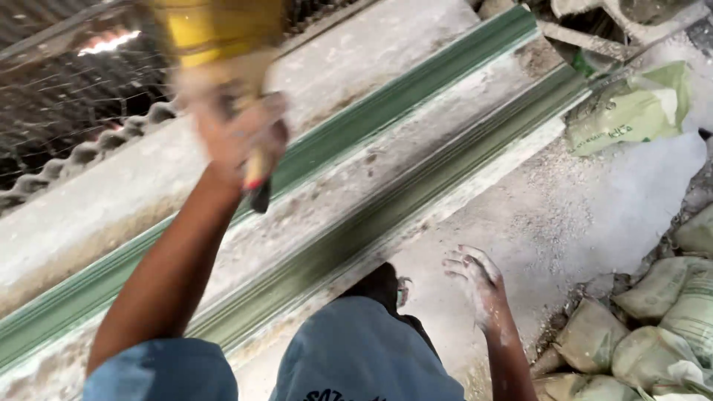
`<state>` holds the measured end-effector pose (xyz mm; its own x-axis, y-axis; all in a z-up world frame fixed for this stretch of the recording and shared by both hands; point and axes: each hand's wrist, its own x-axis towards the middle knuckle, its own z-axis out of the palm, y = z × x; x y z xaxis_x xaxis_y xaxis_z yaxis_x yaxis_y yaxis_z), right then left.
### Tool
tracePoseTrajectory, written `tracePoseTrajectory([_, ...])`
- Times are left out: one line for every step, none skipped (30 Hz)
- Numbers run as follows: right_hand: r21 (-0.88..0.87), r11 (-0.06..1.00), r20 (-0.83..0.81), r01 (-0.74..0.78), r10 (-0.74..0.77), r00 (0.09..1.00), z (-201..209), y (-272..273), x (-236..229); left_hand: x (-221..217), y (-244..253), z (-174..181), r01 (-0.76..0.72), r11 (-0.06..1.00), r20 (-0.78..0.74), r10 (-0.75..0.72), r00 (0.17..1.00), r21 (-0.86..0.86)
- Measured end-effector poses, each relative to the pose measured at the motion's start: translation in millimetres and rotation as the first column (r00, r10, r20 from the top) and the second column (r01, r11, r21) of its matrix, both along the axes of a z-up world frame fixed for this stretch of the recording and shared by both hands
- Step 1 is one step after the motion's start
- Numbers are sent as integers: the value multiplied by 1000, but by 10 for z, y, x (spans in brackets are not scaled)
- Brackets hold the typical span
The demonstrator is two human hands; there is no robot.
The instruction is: Preparing gypsum plaster and applying adhesive/liquid to green molding strips in a workshop.
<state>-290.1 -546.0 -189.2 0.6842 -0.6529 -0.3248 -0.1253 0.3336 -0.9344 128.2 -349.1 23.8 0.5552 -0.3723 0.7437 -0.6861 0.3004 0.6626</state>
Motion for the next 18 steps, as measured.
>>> tracePoseTrajectory([21, 1000, 26, -12, 11, 1000, -2, 156, 29, 187, 185, -177, 31, 997, 56, -35, 998, 76])
tracePoseTrajectory([42, 999, 53, -24, 22, 998, 2, 319, 70, 389, 379, -345, 56, 986, 108, -73, 991, 155])
tracePoseTrajectory([44, 998, 47, -42, 40, 998, -54, 440, -43, 224, 646, -162, 38, 987, 103, -55, 993, 156])
tracePoseTrajectory([50, 999, 79, -21, 17, 997, -112, 550, -135, 79, 900, 21, -66, 970, 297, -6, 955, 233])
tracePoseTrajectory([53, 998, 135, 20, -27, 991, -240, 668, -98, 48, 1076, 237, -168, 944, 503, 3, 864, 283])
tracePoseTrajectory([51, 998, 154, 22, -30, 988, -294, 846, 41, 113, 1286, 294, -170, 946, 521, 1, 854, 277])
tracePoseTrajectory([71, 996, 128, 49, -58, 990, -291, 1089, -21, 70, 1525, 294, -170, 951, 446, 38, 894, 259])
tracePoseTrajectory([90, 993, 101, 76, -85, 991, -295, 1339, -87, 23, 1771, 288, -172, 955, 368, 73, 927, 242])
tracePoseTrajectory([99, 992, 93, 84, -93, 991, -232, 1640, 62, 92, 2038, 129, -163, 954, 362, 64, 930, 253])
tracePoseTrajectory([106, 990, 79, 89, -98, 992, -161, 1939, 207, 154, 2309, -22, 76, 942, -67, -57, 996, 326])
tracePoseTrajectory([108, 991, 74, 84, -92, 993, -64, 2175, 405, 225, 2572, -123, 310, 905, -478, -144, 867, 291])
tracePoseTrajectory([112, 990, 75, 81, -90, 993, -81, 2447, 462, 283, 2806, -88, 308, 905, -477, -140, 868, 294])
tracePoseTrajectory([92, 995, 108, 43, -53, 993, -53, 2710, 419, 238, 3121, -100, 279, 908, -352, -162, 922, 314])
tracePoseTrajectory([74, 997, 140, 4, -15, 990, -8, 2960, 372, 189, 3422, -94, 249, 910, -221, -181, 958, 333])
tracePoseTrajectory([80, 997, 172, 1, -15, 985, -23, 3225, 511, 156, 3687, 236, 237, 908, -191, -180, 965, 346])
tracePoseTrajectory([87, 996, 112, -4, -6, 994, -30, 3474, 639, 94, 3932, 563, 196, 933, -160, -153, 975, 301])
tracePoseTrajectory([77, 997, 24, 2, -4, 1000, 32, 3654, 567, -78, 4123, 813, 172, 957, -156, -138, 978, 232])
tracePoseTrajectory([65, 998, 29, 11, -13, 1000, 112, 3850, 592, -74, 4318, 792, 179, 958, -149, -148, 978, 222])
